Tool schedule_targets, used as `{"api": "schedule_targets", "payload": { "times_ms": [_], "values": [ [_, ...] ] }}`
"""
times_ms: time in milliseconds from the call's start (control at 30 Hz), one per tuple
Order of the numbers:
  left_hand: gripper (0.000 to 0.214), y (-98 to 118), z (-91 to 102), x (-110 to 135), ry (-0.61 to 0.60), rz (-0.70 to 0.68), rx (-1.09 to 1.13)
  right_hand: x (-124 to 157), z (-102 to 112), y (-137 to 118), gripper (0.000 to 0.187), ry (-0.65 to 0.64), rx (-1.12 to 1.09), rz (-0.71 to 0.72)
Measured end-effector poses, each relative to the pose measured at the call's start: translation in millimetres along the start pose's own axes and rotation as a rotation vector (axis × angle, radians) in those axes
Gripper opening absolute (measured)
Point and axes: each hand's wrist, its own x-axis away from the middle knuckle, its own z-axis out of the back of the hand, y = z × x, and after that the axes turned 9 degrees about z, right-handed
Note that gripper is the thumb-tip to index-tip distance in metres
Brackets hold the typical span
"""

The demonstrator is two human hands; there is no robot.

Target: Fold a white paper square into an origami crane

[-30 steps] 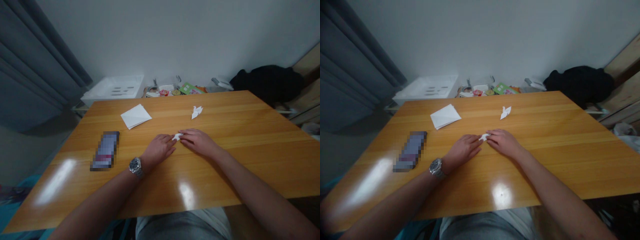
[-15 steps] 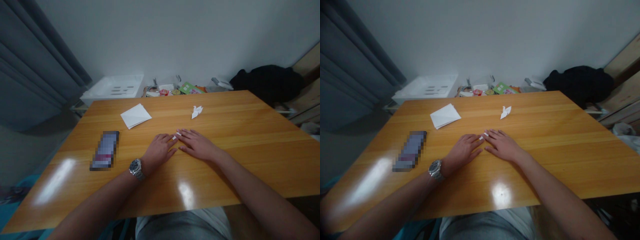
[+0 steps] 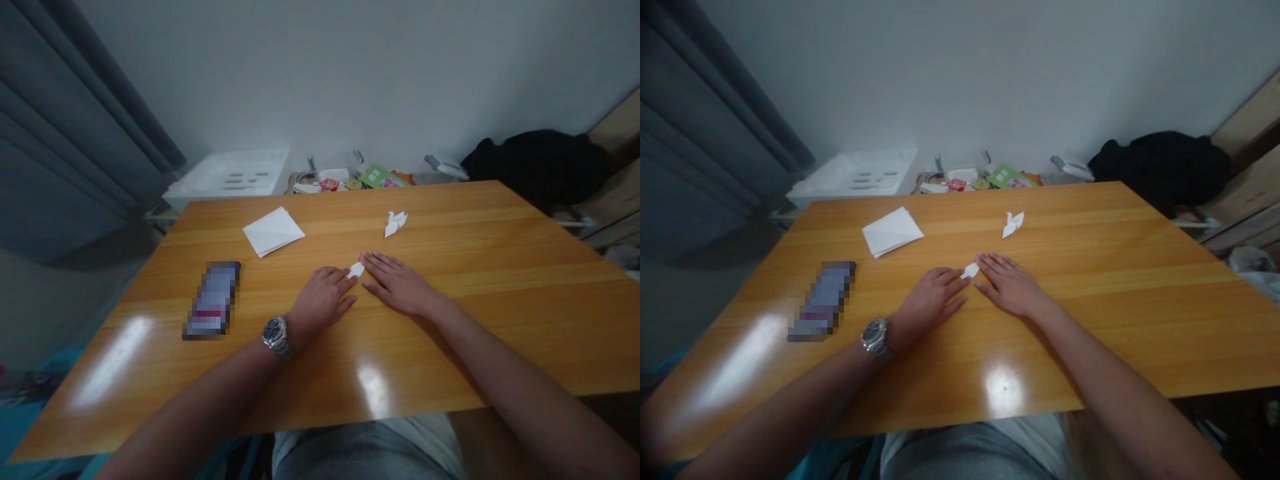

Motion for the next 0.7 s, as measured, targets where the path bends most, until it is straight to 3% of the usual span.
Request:
{"api": "schedule_targets", "payload": {
  "times_ms": [467, 700],
  "values": [
    [0.035, -3.3, 3.3, -3.6, 0.024, -0.098, 0.055, -5.0, 1.0, 3.4, 0.053, 0.015, 0.017, 0.022],
    [0.035, -3.0, 0.6, -1.5, 0.026, -0.1, 0.016, -10.1, 1.6, 2.8, 0.047, 0.135, -0.064, 0.017]
  ]
}}
